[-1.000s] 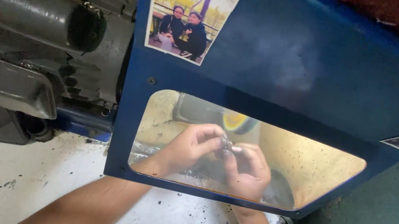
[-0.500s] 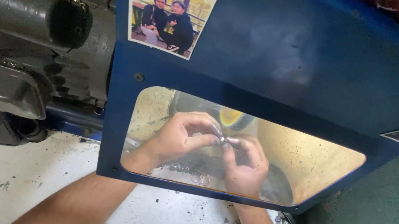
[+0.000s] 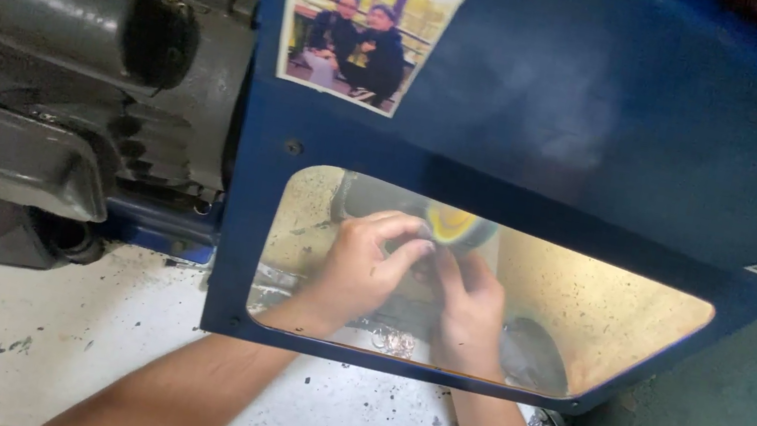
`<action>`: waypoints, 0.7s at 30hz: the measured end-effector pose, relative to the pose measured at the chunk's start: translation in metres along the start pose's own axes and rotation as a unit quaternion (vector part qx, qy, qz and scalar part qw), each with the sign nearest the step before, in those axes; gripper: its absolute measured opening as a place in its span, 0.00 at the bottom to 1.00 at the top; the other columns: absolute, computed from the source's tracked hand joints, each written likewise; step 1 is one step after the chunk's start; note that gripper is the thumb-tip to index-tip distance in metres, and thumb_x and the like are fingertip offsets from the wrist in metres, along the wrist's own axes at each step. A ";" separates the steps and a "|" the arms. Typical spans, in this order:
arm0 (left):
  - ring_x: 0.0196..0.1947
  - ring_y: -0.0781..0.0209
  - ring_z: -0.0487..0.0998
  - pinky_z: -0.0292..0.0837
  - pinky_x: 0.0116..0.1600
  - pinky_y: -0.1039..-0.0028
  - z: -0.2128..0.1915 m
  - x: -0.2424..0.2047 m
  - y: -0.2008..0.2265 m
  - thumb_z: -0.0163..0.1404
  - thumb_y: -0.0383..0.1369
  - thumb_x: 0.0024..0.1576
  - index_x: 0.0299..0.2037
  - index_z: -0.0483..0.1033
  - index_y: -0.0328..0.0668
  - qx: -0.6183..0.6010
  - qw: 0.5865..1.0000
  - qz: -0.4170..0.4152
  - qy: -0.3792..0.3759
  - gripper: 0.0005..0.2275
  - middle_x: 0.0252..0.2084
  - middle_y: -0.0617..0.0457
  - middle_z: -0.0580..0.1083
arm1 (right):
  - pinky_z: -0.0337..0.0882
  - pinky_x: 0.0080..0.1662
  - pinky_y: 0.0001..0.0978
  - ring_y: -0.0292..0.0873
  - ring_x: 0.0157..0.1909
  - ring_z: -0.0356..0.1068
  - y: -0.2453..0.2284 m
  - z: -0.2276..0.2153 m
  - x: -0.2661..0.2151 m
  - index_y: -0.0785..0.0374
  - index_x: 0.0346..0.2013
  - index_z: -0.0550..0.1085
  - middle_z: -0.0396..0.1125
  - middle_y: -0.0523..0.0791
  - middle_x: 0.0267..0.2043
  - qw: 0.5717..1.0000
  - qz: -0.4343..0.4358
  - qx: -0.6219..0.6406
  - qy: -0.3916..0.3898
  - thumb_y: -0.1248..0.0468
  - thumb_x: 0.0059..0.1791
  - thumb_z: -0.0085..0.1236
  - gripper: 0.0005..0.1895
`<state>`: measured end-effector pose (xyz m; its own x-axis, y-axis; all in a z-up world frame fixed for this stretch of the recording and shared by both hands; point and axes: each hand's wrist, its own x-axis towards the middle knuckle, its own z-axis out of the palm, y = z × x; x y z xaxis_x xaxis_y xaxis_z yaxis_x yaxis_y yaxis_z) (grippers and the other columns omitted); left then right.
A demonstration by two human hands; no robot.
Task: The person holds a small metal ring against a rotating polishing wheel inside a blue machine with a clear window. They rotate the ring with both hands to polish different sides, then briefly inspect it before continuing the process.
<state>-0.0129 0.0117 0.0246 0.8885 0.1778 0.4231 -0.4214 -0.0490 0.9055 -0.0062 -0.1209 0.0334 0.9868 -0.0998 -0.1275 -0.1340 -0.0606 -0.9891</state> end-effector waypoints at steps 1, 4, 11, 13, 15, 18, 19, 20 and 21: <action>0.36 0.45 0.83 0.78 0.42 0.67 -0.002 -0.001 -0.002 0.55 0.26 0.58 0.37 0.82 0.36 0.000 1.000 -0.002 0.005 0.04 0.30 0.43 0.80 | 0.77 0.49 0.48 0.42 0.42 0.71 0.003 0.003 0.000 0.71 0.44 0.76 0.74 0.54 0.39 1.000 0.001 -0.003 -0.005 0.63 0.51 0.61 0.13; 0.35 0.47 0.84 0.78 0.42 0.67 -0.002 -0.001 -0.004 0.54 0.26 0.58 0.37 0.82 0.35 -0.004 1.000 -0.007 0.001 0.04 0.30 0.43 0.81 | 0.78 0.47 0.44 0.43 0.41 0.72 0.007 0.004 0.000 0.73 0.44 0.75 0.72 0.52 0.38 0.999 -0.004 0.030 0.019 0.65 0.52 0.60 0.12; 0.36 0.44 0.83 0.77 0.43 0.65 -0.014 -0.002 -0.007 0.56 0.25 0.56 0.38 0.82 0.35 -0.017 0.999 0.032 0.009 0.03 0.30 0.44 0.80 | 0.77 0.48 0.46 0.42 0.40 0.71 0.020 -0.002 0.001 0.72 0.37 0.75 0.71 0.51 0.34 0.998 -0.059 0.000 -0.006 0.65 0.51 0.63 0.10; 0.37 0.45 0.83 0.78 0.44 0.64 -0.019 -0.001 -0.004 0.56 0.25 0.56 0.38 0.82 0.36 -0.030 0.999 0.040 -0.003 0.04 0.31 0.45 0.80 | 0.77 0.47 0.47 0.41 0.40 0.72 0.024 -0.012 0.001 0.71 0.36 0.76 0.72 0.51 0.34 0.995 -0.091 -0.039 -0.011 0.64 0.51 0.64 0.10; 0.40 0.49 0.83 0.77 0.48 0.64 -0.020 -0.001 -0.008 0.58 0.23 0.54 0.39 0.83 0.40 -0.051 0.995 0.074 -0.036 0.05 0.32 0.48 0.81 | 0.76 0.49 0.40 0.39 0.42 0.74 0.032 -0.024 0.002 0.68 0.37 0.78 0.74 0.49 0.35 0.970 -0.213 -0.117 -0.018 0.67 0.50 0.63 0.06; 0.40 0.50 0.83 0.77 0.47 0.65 -0.018 0.001 -0.005 0.59 0.23 0.54 0.38 0.82 0.40 -0.038 0.993 0.100 -0.046 0.05 0.32 0.49 0.81 | 0.76 0.48 0.38 0.42 0.41 0.76 0.034 -0.031 0.003 0.66 0.38 0.79 0.74 0.49 0.36 0.951 -0.276 -0.143 0.002 0.67 0.49 0.64 0.05; 0.40 0.50 0.83 0.77 0.47 0.65 -0.018 0.002 -0.004 0.59 0.23 0.54 0.38 0.82 0.40 -0.038 0.993 0.102 -0.049 0.05 0.32 0.49 0.81 | 0.76 0.48 0.38 0.42 0.41 0.76 0.031 -0.031 0.002 0.66 0.38 0.79 0.74 0.49 0.36 0.951 -0.276 -0.142 0.006 0.67 0.49 0.64 0.05; 0.40 0.50 0.82 0.77 0.47 0.64 -0.018 0.003 -0.002 0.58 0.24 0.54 0.38 0.82 0.41 -0.034 0.992 0.103 -0.060 0.05 0.33 0.49 0.81 | 0.76 0.47 0.38 0.42 0.41 0.76 0.027 -0.032 0.002 0.66 0.38 0.79 0.74 0.49 0.36 0.948 -0.283 -0.145 0.006 0.66 0.49 0.64 0.05; 0.40 0.50 0.82 0.76 0.47 0.64 -0.019 0.002 -0.001 0.58 0.24 0.54 0.39 0.82 0.41 -0.028 0.992 0.101 -0.070 0.05 0.33 0.49 0.81 | 0.76 0.46 0.37 0.41 0.41 0.76 0.026 -0.031 0.000 0.65 0.37 0.79 0.74 0.49 0.37 0.946 -0.287 -0.148 0.005 0.66 0.49 0.64 0.06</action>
<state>-0.0140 0.0308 0.0241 0.7996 0.0313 0.5998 -0.5997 -0.0140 0.8001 -0.0124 -0.1533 0.0103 0.9040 0.0245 0.4269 0.4030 -0.3824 -0.8315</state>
